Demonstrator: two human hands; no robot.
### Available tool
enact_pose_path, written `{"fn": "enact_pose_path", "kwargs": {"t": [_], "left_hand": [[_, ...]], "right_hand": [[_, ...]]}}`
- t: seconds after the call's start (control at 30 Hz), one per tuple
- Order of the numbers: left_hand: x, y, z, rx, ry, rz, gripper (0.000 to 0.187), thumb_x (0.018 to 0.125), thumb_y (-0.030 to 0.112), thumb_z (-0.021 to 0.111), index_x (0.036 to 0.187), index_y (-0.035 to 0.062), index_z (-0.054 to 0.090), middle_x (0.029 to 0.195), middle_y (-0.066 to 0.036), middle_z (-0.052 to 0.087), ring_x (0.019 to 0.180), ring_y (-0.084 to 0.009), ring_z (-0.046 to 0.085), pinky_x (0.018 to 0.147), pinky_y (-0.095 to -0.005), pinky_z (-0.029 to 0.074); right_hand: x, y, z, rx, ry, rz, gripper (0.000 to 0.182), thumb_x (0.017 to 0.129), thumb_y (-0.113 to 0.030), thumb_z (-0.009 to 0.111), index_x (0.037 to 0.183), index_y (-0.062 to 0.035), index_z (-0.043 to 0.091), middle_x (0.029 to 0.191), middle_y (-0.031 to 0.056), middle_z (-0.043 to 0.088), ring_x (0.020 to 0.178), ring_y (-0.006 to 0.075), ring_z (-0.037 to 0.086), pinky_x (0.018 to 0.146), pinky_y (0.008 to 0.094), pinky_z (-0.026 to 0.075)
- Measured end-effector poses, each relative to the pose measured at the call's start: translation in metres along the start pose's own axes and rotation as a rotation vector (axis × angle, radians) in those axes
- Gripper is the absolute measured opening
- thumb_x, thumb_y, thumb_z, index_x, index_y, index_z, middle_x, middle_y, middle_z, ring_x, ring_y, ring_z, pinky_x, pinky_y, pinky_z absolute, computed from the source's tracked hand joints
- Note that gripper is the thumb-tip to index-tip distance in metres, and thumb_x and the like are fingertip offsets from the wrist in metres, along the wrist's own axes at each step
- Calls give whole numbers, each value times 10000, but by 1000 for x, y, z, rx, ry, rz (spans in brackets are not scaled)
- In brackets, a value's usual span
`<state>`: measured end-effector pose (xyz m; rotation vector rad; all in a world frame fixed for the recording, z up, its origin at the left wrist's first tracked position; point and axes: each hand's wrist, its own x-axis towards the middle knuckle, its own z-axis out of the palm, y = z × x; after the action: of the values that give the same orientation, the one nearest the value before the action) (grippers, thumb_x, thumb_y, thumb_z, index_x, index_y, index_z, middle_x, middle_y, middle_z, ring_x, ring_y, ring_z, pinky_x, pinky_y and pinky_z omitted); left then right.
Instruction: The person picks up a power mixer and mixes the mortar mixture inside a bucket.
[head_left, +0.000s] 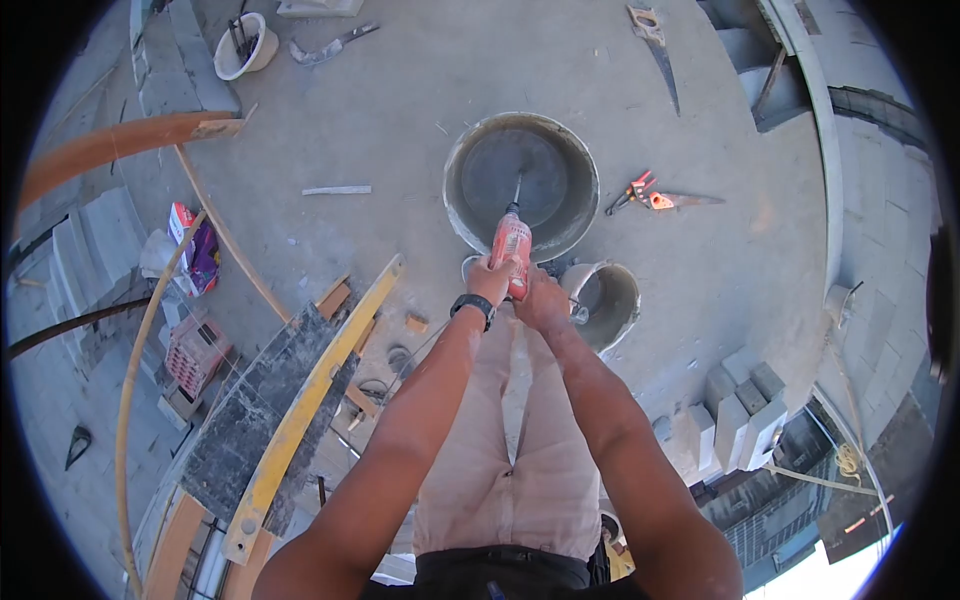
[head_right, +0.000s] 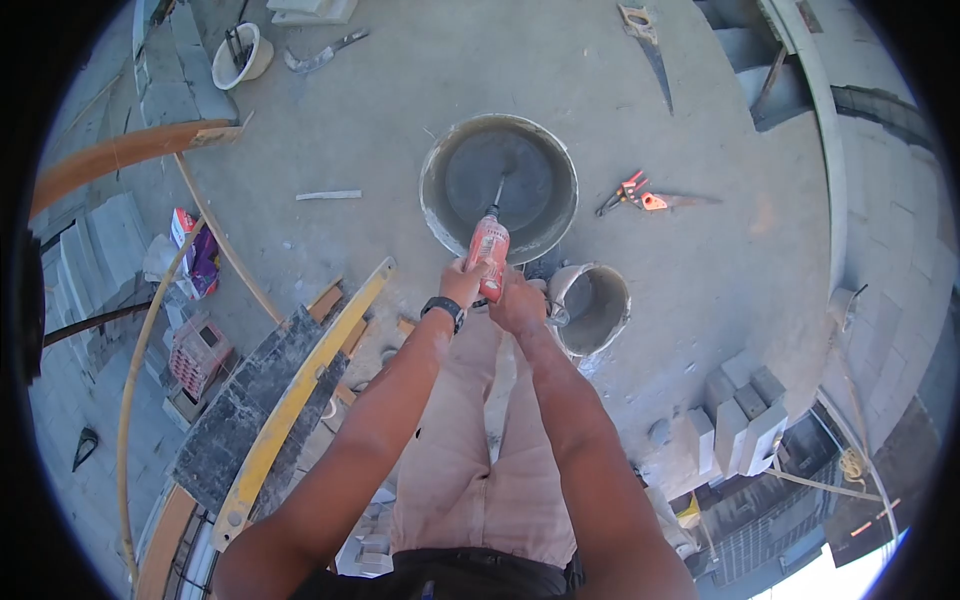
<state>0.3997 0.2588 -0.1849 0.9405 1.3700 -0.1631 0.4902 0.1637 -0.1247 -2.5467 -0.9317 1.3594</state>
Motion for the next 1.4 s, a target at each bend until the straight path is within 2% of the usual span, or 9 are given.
{"fn": "enact_pose_path", "kwargs": {"t": [0.07,0.17,0.5,0.6,0.67,0.83,1.0,1.23,1.4], "left_hand": [[13,0,1,105,63,103,507,836,280,739,1170,-67,582,1032,-155,656,842,-214,690,678,-356,602],[2,4,3,35,16,-2,488,835,282,734,1137,-76,593,992,-160,659,830,-225,694,659,-361,607],[4,1,14,94,53,125,458,834,275,724,1090,-88,612,982,-175,664,826,-240,695,647,-371,611],[-18,23,10,-17,11,-70,512,848,319,719,1127,-90,586,1015,-179,661,835,-251,697,676,-402,613],[0,10,15,-72,16,-174,670,807,479,720,1112,-108,618,990,-189,679,831,-270,715,602,-394,621],[21,-13,16,36,45,-149,799,778,609,684,1092,-124,628,1033,-248,673,860,-315,711,660,-385,601],[23,-14,18,184,122,-112,863,785,660,630,1111,-139,608,1077,-302,651,1001,-390,661,850,-414,532],[27,-25,22,247,145,-89,880,792,685,609,1121,-131,606,1078,-291,654,1016,-398,654,867,-417,521],[17,-13,24,42,86,-154,846,814,654,609,1124,-133,599,1061,-281,661,1005,-374,665,850,-400,531]], "right_hand": [[9,-3,-5,3,13,-7,619,790,-315,671,1324,-81,464,1203,179,613,1056,360,626,881,466,515],[5,5,-10,-49,-50,4,604,792,-321,662,1313,-81,473,1223,178,603,1059,367,622,880,468,515],[5,23,-9,-20,19,-63,550,803,-313,646,1282,-93,491,1179,191,618,1015,393,633,858,476,516],[5,15,-9,-5,14,-54,561,792,-302,653,1283,-88,487,1166,201,618,1015,396,632,856,483,515],[7,15,-16,-23,-1,-46,579,784,-295,658,1295,-88,481,1165,205,618,1015,395,633,856,483,515],[2,15,-17,-74,-53,-48,668,768,-294,668,1368,-102,445,1230,178,601,1040,374,632,881,461,520],[10,23,-13,-115,-107,-73,665,775,-298,660,1371,-95,445,1261,165,590,1067,357,627,897,454,519],[10,17,-31,-161,-172,-39,608,796,-291,630,1344,-81,472,1260,166,590,1097,344,616,905,448,517],[11,17,-38,-194,-198,-59,593,800,-285,626,1336,-78,479,1253,173,592,1064,357,630,901,447,520]]}}
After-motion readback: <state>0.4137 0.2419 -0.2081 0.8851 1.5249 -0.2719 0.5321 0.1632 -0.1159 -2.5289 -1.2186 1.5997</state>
